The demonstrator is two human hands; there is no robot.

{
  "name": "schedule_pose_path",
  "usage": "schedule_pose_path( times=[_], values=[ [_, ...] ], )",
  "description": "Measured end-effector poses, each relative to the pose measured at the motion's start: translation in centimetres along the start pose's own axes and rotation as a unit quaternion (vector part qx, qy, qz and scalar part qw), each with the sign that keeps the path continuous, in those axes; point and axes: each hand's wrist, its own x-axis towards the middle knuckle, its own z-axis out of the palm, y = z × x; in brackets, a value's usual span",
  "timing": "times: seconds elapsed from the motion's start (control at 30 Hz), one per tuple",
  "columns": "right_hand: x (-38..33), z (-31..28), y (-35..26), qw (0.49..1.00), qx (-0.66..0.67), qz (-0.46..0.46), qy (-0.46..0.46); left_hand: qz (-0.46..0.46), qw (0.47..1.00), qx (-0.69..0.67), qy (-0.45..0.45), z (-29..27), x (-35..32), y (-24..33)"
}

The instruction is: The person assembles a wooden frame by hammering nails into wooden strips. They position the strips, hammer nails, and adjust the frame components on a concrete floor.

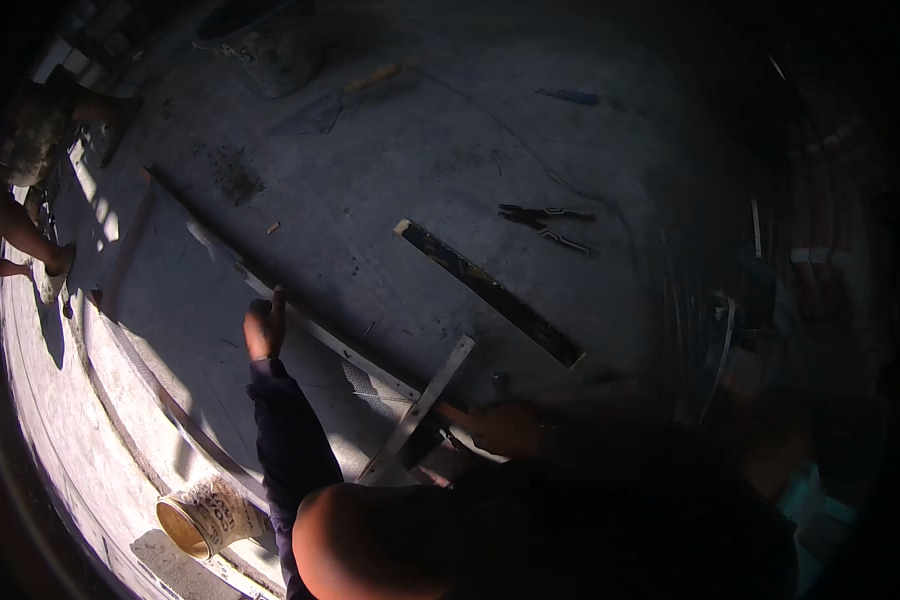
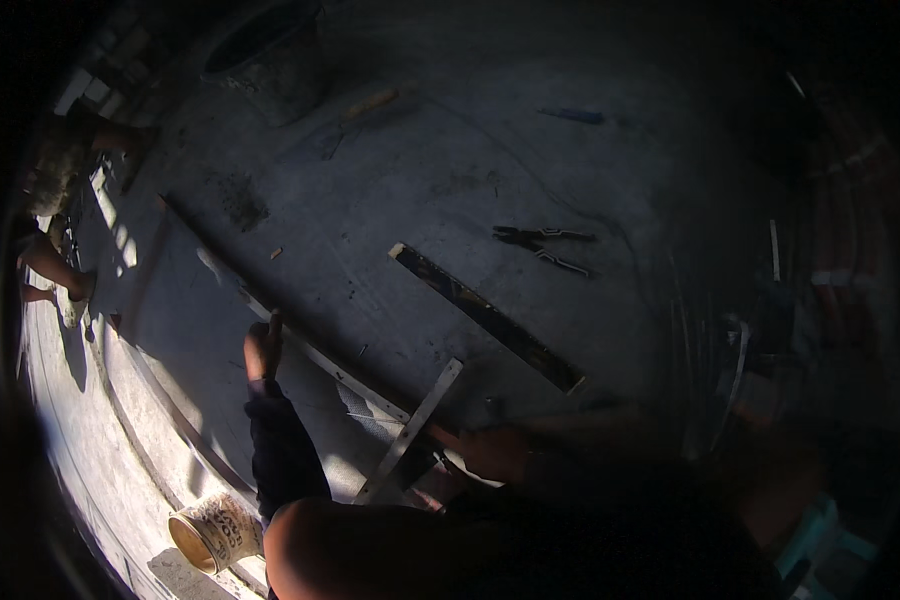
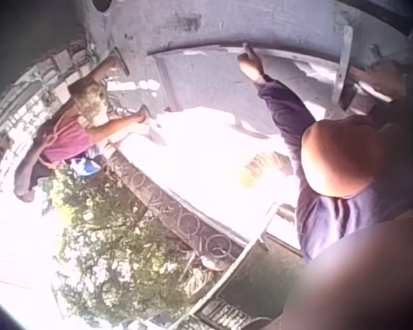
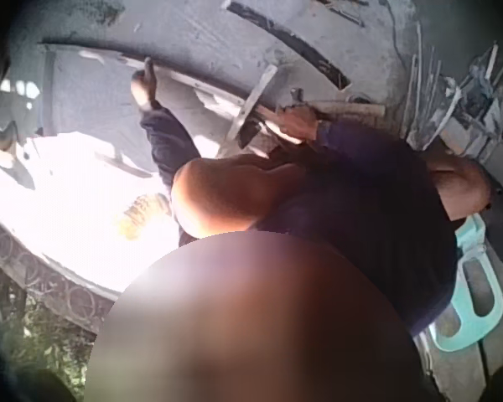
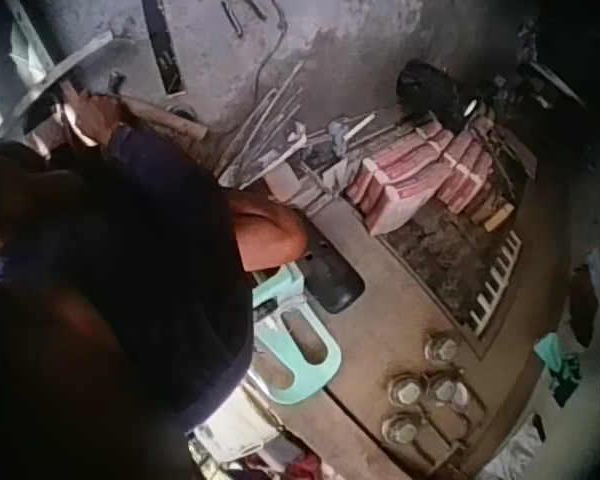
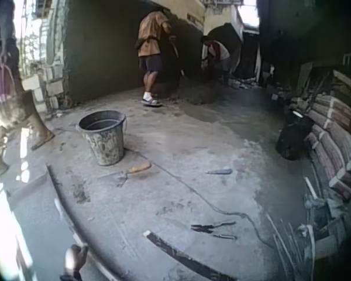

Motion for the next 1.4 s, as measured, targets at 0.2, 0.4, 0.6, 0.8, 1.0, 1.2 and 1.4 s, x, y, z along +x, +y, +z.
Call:
schedule_pose_path(
  times=[0.2, 0.4, 0.6, 0.8, 1.0, 1.2, 1.4],
  values=[
    [0.1, -1.6, 0.3, 0.992, 0.080, -0.059, 0.071, 0.075, 0.977, -0.141, 0.140, -2.3, -13.5, -10.7],
    [-0.4, -3.4, 3.4, 0.992, 0.042, -0.115, 0.016, -0.152, 0.974, -0.166, 0.003, 2.7, -23.8, -21.2],
    [-8.5, -17.0, 17.0, 0.987, -0.147, -0.036, -0.048, -0.144, 0.981, -0.126, 0.022, 2.2, -22.1, -15.3],
    [-32.1, -37.4, 32.7, 0.780, -0.162, 0.295, 0.528, -0.052, 0.989, -0.081, 0.108, -7.4, -19.4, -3.3],
    [-48.9, -26.7, 38.7, 0.506, -0.016, 0.580, 0.639, 0.125, 0.979, -0.057, 0.150, -18.6, -16.3, 7.8],
    [-46.0, -7.0, 44.5, 0.613, 0.072, 0.600, 0.509, 0.257, 0.966, 0.023, 0.014, -22.8, -14.7, 20.7],
    [-40.6, 1.3, 49.9, 0.622, 0.267, 0.604, 0.420, 0.205, 0.948, 0.106, -0.220, -20.4, -17.7, 27.9]
  ],
)
